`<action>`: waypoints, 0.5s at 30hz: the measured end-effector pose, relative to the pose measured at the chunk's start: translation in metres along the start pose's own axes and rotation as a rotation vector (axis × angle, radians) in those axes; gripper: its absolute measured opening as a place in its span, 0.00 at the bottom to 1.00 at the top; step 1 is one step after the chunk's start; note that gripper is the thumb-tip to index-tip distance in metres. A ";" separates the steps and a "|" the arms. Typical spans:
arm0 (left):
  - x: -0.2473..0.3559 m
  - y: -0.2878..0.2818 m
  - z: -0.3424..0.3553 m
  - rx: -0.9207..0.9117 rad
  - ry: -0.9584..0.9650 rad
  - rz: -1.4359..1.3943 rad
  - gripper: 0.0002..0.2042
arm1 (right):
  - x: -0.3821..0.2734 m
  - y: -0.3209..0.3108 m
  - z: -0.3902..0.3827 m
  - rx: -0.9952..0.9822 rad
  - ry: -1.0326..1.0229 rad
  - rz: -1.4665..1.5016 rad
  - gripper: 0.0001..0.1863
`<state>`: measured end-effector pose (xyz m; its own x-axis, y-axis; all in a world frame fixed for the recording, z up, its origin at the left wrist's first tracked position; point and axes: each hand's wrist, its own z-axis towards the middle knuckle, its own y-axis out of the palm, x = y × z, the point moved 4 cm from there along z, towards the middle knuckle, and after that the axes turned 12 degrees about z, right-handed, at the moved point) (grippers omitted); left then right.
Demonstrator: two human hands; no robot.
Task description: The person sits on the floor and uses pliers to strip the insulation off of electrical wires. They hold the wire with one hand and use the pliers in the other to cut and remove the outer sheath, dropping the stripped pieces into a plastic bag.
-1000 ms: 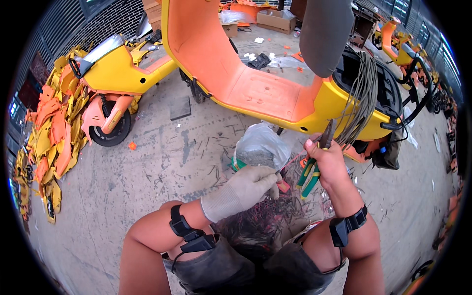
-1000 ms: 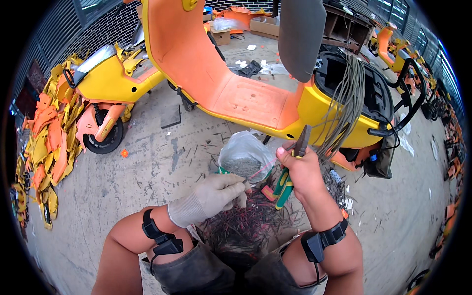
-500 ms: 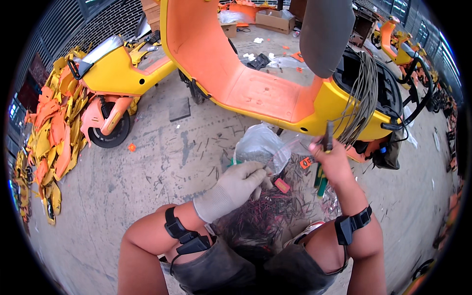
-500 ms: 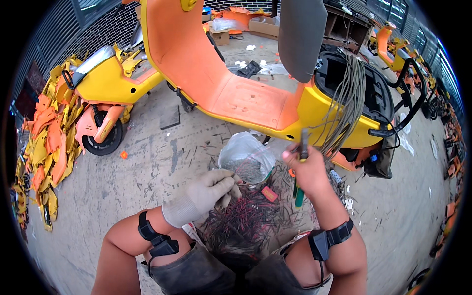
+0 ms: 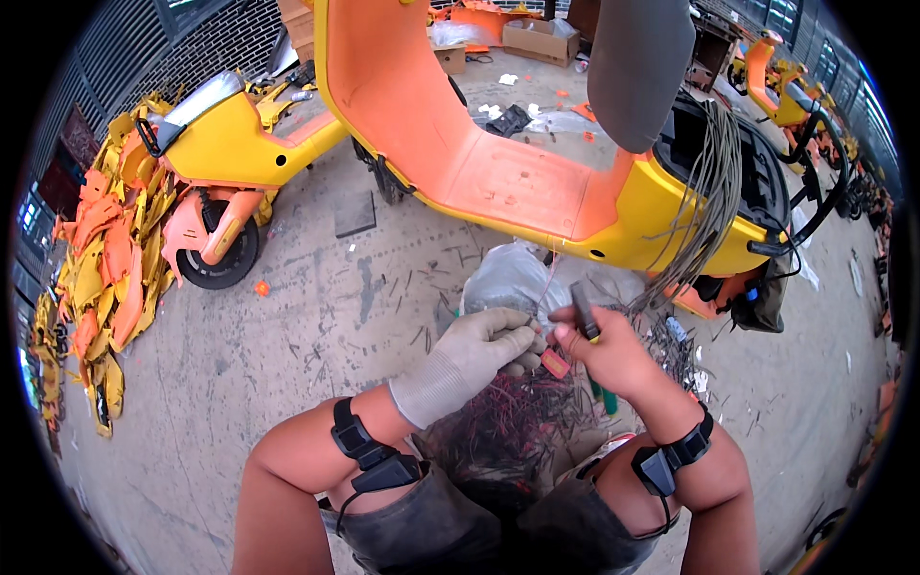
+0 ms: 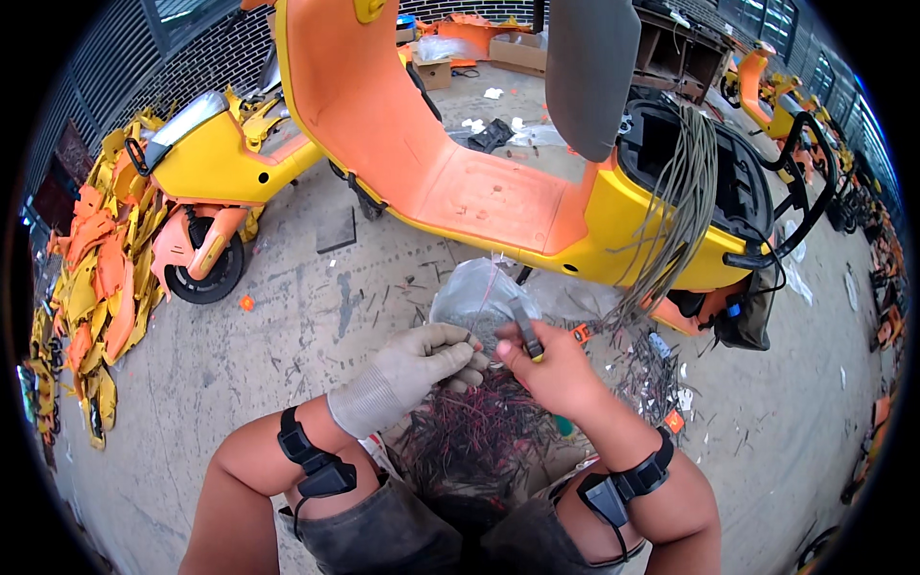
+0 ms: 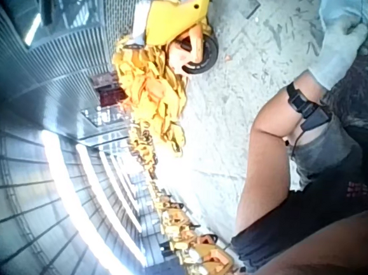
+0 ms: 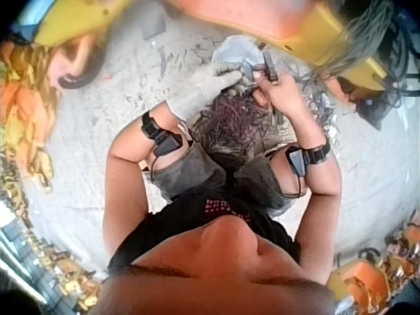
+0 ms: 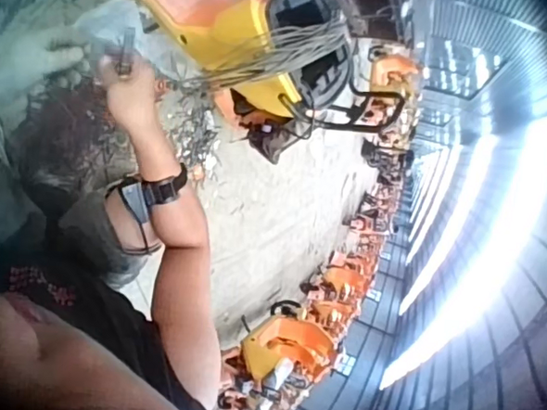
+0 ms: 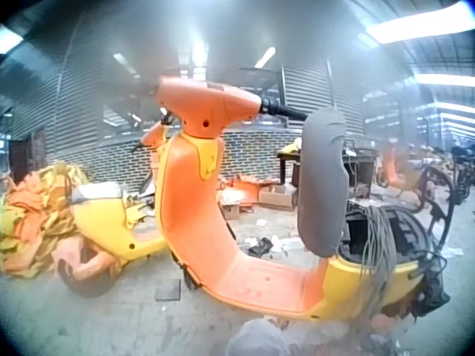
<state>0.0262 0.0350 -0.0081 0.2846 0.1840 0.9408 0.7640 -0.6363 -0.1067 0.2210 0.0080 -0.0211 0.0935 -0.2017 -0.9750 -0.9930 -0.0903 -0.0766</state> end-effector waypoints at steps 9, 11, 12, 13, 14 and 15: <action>-0.001 0.012 0.004 -0.140 0.007 -0.105 0.16 | -0.015 0.005 -0.001 0.043 -0.119 0.347 0.13; 0.005 0.016 0.002 -0.140 -0.014 -0.067 0.16 | -0.012 0.006 -0.002 0.062 -0.129 0.397 0.11; 0.007 0.017 0.001 -0.140 -0.024 -0.048 0.16 | -0.012 0.006 -0.002 0.073 -0.127 0.401 0.11; 0.007 0.018 0.001 -0.151 -0.024 -0.048 0.16 | -0.012 0.007 -0.003 0.080 -0.126 0.406 0.10; 0.005 0.019 0.002 -0.161 -0.024 -0.047 0.16 | -0.011 0.007 -0.003 0.088 -0.125 0.411 0.10; 0.004 0.020 0.002 -0.171 -0.023 -0.046 0.16 | -0.010 0.007 -0.003 0.088 -0.126 0.416 0.10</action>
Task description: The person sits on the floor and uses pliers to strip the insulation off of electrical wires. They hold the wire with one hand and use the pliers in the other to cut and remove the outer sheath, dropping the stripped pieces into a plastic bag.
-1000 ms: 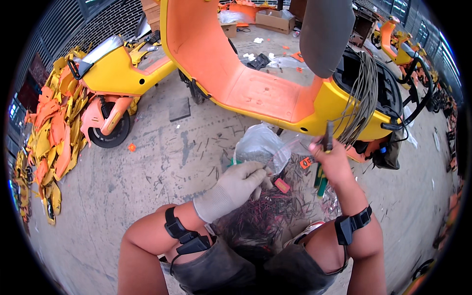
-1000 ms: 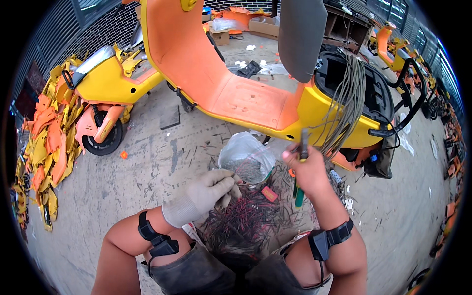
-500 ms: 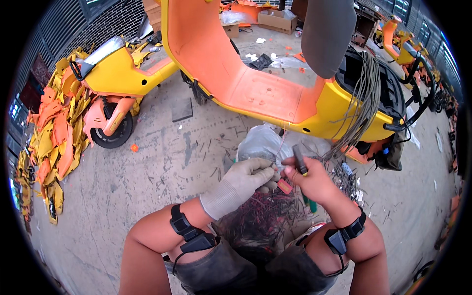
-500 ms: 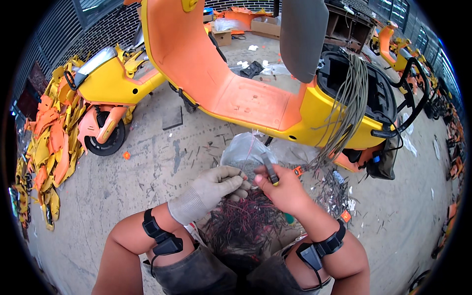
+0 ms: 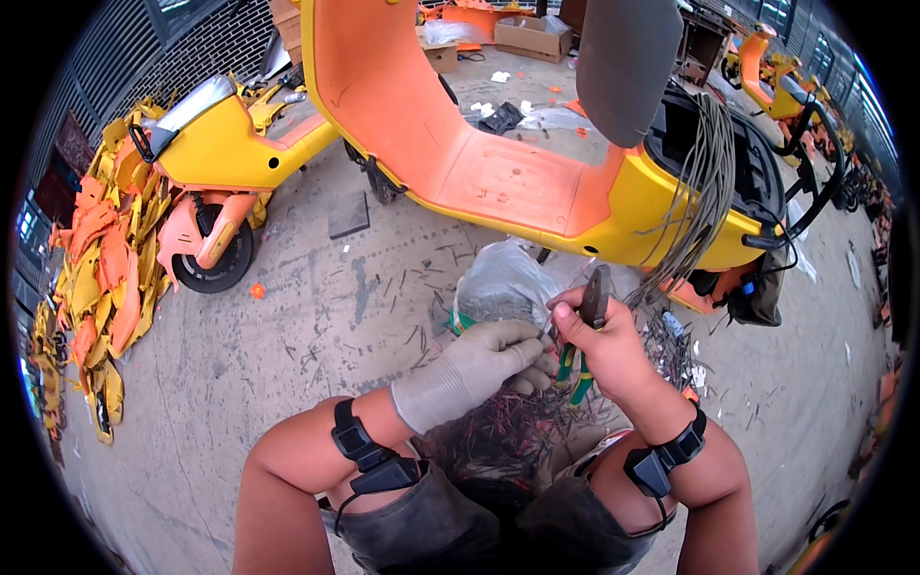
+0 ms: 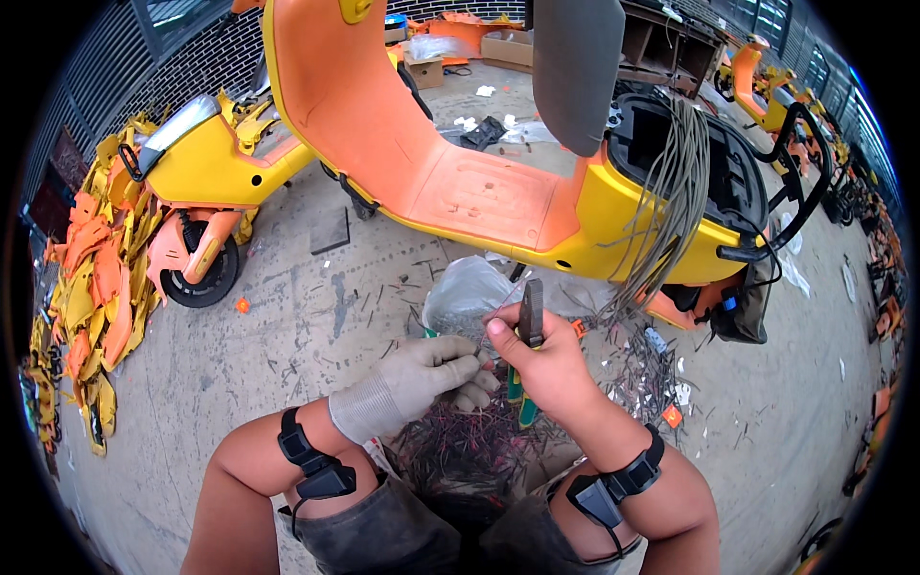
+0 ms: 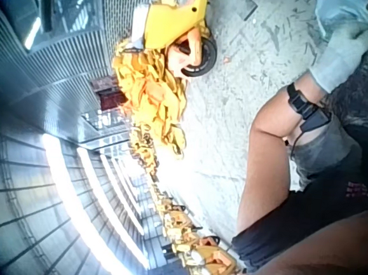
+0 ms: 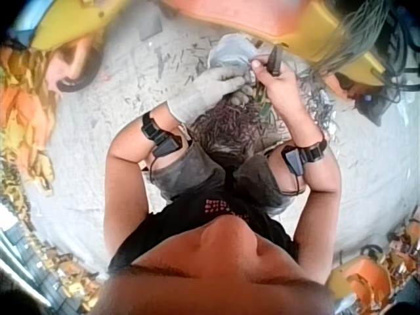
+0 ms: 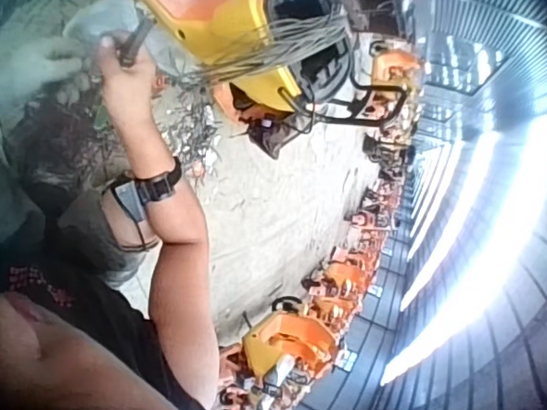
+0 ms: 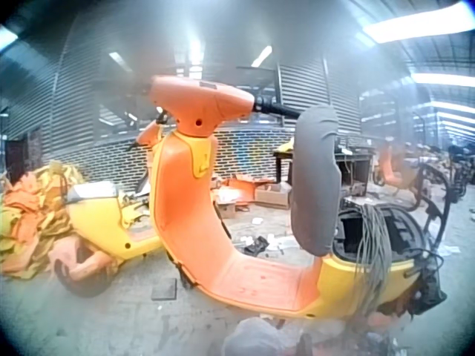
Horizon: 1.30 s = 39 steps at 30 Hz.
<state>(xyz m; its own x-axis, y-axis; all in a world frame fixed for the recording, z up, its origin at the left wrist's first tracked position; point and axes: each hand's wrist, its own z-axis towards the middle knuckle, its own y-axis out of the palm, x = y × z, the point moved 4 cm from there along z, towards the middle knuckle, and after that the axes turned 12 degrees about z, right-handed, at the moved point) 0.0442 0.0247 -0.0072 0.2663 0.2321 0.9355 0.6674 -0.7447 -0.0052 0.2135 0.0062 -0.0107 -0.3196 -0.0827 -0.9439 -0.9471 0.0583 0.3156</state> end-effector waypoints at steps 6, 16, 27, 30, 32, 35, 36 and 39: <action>0.000 0.001 0.001 -0.023 0.058 -0.003 0.16 | 0.000 0.000 -0.001 0.021 0.046 0.113 0.10; 0.010 -0.001 -0.005 0.033 0.160 0.071 0.14 | 0.000 0.004 -0.006 -0.015 0.250 0.206 0.11; 0.013 -0.004 -0.008 0.064 0.131 0.186 0.12 | 0.005 0.005 -0.008 -0.025 0.333 0.171 0.18; 0.014 -0.003 -0.007 0.053 0.139 0.206 0.12 | 0.006 0.005 -0.008 -0.065 0.333 0.133 0.19; 0.017 -0.004 -0.008 0.060 0.125 0.230 0.11 | 0.007 0.005 -0.008 -0.084 0.318 0.117 0.19; 0.017 -0.004 -0.009 0.054 0.109 0.245 0.11 | 0.006 0.004 -0.008 -0.109 0.279 0.074 0.19; 0.017 -0.004 -0.009 0.049 0.104 0.247 0.11 | 0.005 0.004 -0.007 -0.112 0.267 0.040 0.19; 0.015 -0.002 -0.010 0.048 0.079 0.185 0.11 | 0.003 0.005 -0.007 -0.120 0.235 -0.056 0.19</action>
<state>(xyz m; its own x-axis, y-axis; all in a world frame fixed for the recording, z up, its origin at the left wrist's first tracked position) 0.0396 0.0239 0.0103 0.3335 0.0430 0.9418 0.6453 -0.7387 -0.1948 0.2075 -0.0009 -0.0113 -0.2508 -0.3120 -0.9164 -0.9558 -0.0704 0.2856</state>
